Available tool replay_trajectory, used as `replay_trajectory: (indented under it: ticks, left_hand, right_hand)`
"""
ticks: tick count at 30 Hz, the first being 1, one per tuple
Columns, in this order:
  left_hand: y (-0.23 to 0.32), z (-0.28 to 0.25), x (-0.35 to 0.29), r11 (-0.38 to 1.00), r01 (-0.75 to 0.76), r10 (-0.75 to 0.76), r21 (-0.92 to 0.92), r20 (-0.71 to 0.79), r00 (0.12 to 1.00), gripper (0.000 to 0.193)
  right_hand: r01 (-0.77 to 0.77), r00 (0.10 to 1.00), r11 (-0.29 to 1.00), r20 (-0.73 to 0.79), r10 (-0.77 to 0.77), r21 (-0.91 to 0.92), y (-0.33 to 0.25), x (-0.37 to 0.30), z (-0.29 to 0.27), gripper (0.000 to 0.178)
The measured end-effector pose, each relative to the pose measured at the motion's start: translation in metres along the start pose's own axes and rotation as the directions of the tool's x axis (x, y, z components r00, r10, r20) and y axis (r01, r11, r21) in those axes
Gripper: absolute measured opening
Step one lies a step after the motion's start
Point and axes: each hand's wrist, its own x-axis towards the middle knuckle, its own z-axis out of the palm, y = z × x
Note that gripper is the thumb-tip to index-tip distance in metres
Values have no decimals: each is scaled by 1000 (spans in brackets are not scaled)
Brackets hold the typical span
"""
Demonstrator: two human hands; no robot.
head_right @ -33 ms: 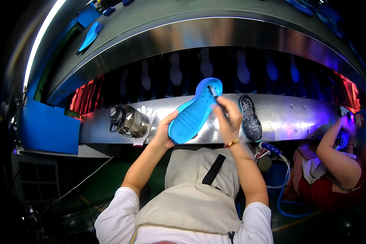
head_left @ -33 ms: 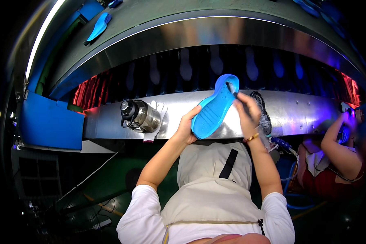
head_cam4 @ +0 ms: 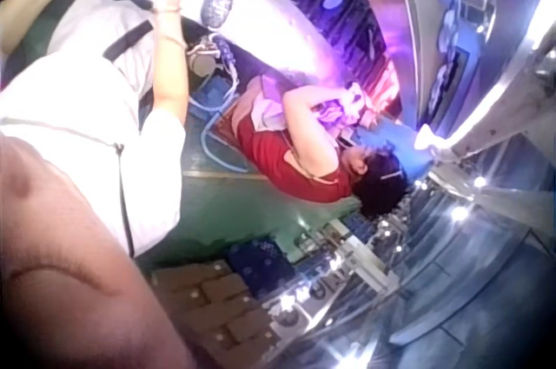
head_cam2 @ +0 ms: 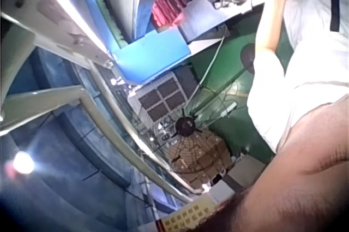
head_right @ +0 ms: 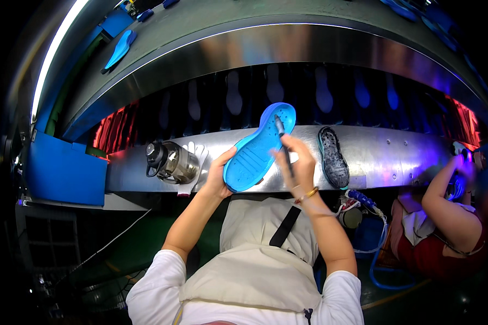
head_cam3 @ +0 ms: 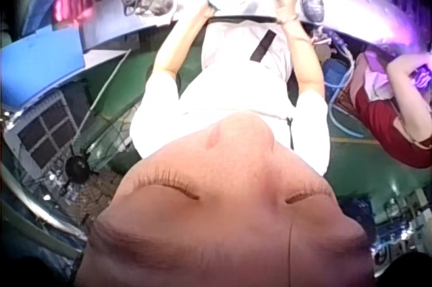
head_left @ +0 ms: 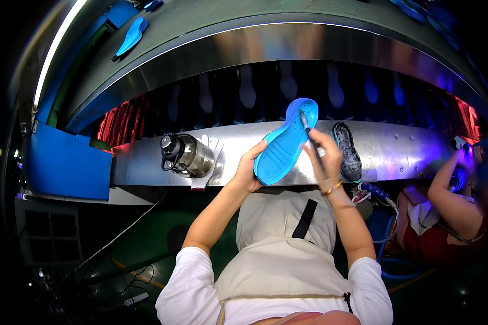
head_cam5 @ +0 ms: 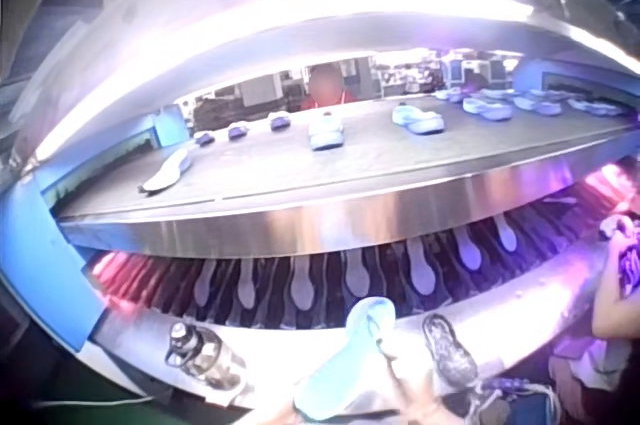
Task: The person applies adhesive to a series of blue shoe soles using a brush while they are on a conveyor belt, reaching for each sole and then placing it back on the belt.
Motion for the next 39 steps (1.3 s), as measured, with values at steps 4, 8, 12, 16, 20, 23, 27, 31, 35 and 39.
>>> replay_trajectory:
  ticks: [4,8,12,16,20,23,27,31,35,39]
  left_hand:
    - [3,2,2,998,-39,41,-46,47,998,51]
    - [2,-1,5,997,-76,77,-13,63,995,53]
    - [4,-3,5,995,-93,95,-23,80,992,51]
    - [10,-4,4,993,-104,107,-57,50,993,51]
    - [12,-14,7,993,-90,95,-72,77,992,51]
    - [13,-13,6,996,-83,88,-44,126,988,51]
    - [8,-4,10,993,-114,108,31,155,982,51]
    - [1,-4,16,979,-184,176,85,98,979,48]
    - [1,-10,21,974,-208,207,84,21,978,44]
    - [-1,-7,22,957,-275,279,88,-41,959,41]
  right_hand:
    - [342,939,906,119,-322,-250,-33,-12,4,40]
    - [358,932,912,142,-334,-199,-39,-18,1,36]
    - [406,908,896,191,-373,-181,-49,-24,0,29]
    - [360,907,930,263,-329,-79,-57,-25,-10,27]
    - [-62,838,968,540,-81,243,-62,-6,-32,20]
    - [-211,755,928,654,-45,307,-59,7,-42,20]
    - [-305,760,940,634,142,154,-52,17,-34,16]
    - [-183,811,975,579,76,128,-55,10,-26,15]
    - [-37,905,983,423,-44,182,-50,-4,-10,15]
    - [164,942,979,276,-191,117,-39,-9,5,15]
